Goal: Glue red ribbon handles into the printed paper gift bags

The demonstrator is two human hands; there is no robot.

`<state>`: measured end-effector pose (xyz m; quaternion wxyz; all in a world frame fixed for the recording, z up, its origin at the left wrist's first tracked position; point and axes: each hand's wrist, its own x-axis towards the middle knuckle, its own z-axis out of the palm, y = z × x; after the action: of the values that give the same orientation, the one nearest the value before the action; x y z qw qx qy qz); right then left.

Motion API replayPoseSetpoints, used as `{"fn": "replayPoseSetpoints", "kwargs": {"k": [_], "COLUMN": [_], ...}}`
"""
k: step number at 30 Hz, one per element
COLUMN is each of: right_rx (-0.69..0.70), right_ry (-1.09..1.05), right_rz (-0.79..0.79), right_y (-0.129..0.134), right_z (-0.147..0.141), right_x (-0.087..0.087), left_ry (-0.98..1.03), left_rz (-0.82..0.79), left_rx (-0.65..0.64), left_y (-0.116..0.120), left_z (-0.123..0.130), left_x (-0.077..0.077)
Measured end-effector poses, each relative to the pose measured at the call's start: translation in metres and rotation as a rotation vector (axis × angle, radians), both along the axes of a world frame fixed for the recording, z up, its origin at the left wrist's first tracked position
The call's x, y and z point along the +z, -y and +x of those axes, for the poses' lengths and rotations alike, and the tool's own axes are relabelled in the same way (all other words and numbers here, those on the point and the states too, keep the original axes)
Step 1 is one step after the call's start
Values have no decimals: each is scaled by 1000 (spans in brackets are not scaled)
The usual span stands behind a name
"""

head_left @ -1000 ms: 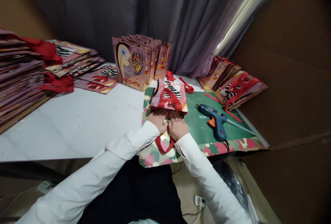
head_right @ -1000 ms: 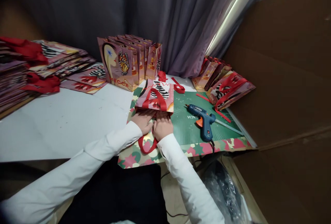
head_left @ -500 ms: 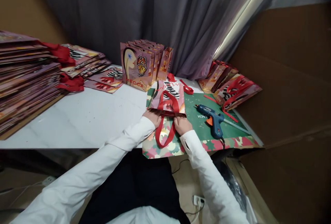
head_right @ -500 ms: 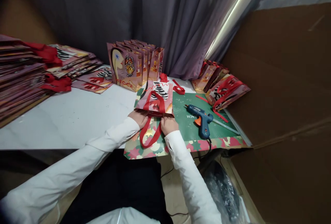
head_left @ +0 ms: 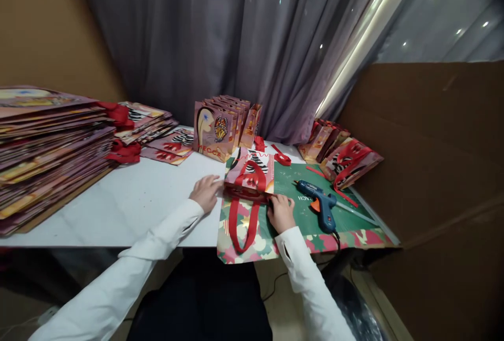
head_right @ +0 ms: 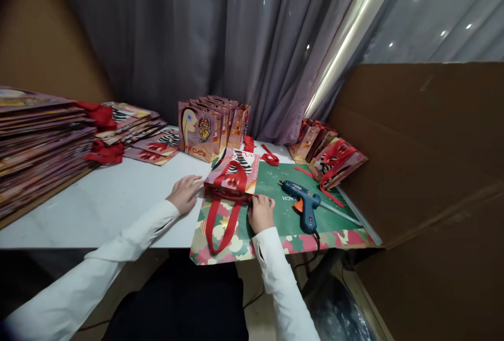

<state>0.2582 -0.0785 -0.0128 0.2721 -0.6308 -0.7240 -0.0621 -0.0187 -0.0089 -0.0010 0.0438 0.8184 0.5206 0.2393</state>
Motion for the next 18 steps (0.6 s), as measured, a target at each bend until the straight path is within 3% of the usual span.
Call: {"fn": "replayPoseSetpoints", "kwargs": {"k": [4, 8, 13, 18], "right_rx": [74, 85, 249, 356], "right_ry": [9, -39, -276, -467], "right_rz": [66, 200, 617, 631], "right_y": [-8, 0, 23, 49], "right_z": [-1, 4, -2, -19], "right_x": [-1, 14, 66, 112], "left_ry": [7, 96, 422, 652], "left_rz": [-29, 42, 378, 510], "left_rx": [-143, -209, -284, -267], "left_y": [1, 14, 34, 55], "left_z": [14, 12, 7, 9], "left_x": [4, 29, 80, 112]}}
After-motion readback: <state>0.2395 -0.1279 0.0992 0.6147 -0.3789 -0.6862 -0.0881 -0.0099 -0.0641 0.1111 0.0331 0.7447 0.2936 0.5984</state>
